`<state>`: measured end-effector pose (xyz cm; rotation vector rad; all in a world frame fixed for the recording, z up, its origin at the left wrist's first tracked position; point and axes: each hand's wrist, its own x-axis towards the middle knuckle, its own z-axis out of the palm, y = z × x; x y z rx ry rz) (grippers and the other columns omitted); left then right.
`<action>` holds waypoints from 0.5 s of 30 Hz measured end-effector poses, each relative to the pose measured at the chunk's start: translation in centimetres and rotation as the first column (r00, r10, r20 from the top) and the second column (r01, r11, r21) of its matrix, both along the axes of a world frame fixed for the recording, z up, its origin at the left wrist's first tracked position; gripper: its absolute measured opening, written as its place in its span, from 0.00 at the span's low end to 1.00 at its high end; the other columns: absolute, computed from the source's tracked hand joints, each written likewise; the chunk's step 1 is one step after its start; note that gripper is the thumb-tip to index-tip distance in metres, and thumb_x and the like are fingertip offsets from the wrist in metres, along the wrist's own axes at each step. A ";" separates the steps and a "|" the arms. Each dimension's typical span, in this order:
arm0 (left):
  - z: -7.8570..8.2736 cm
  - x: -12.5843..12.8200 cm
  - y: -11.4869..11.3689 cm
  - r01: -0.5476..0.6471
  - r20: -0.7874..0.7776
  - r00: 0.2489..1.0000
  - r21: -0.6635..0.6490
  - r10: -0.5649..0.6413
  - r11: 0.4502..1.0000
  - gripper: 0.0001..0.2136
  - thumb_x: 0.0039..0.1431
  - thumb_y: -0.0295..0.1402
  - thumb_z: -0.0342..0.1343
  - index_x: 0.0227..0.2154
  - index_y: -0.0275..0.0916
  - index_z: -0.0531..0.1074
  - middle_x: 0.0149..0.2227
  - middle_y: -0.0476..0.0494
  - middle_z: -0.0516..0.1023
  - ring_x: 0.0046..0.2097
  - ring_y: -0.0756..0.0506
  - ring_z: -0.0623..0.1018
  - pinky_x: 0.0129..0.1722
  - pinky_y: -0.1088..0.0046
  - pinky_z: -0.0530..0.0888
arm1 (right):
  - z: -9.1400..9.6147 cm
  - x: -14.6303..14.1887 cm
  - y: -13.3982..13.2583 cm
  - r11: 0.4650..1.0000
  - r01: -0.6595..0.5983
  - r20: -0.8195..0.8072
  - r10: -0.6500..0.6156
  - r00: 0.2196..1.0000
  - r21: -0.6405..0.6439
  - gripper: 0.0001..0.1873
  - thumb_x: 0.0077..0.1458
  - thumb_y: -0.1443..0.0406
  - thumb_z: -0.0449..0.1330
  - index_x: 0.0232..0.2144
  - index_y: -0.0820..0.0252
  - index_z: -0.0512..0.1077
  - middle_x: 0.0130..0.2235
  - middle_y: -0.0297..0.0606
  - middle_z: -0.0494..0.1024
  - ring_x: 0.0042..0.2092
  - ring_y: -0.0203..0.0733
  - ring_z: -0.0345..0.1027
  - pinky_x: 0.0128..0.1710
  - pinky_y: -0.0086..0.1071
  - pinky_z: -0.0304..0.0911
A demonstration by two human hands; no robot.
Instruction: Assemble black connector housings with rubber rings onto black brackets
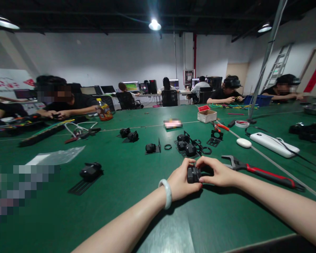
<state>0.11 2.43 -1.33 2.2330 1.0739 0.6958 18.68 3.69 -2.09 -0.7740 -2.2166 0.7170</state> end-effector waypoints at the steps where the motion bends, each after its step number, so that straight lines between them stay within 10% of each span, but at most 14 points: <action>1: 0.0 0.0 0.0 -0.001 0.000 1.000 -0.002 0.001 1.000 0.26 0.40 0.34 0.56 0.45 0.41 0.55 0.39 0.46 0.67 0.34 0.48 0.70 0.34 0.72 0.67 | 0.0 0.0 0.0 1.000 0.001 0.000 -0.001 1.000 -0.003 0.17 0.41 0.68 0.60 0.36 0.61 0.63 0.36 0.37 0.69 0.38 0.39 0.62 0.40 0.33 0.58; 15: 0.0 0.0 0.0 -0.008 0.001 1.000 0.013 0.008 1.000 0.25 0.40 0.34 0.56 0.44 0.41 0.56 0.39 0.47 0.67 0.34 0.49 0.70 0.33 0.73 0.67 | -0.2 -0.2 0.2 0.998 0.028 -0.011 -0.028 1.000 -0.057 0.15 0.46 0.60 0.57 0.36 0.62 0.65 0.37 0.39 0.70 0.40 0.41 0.63 0.40 0.34 0.58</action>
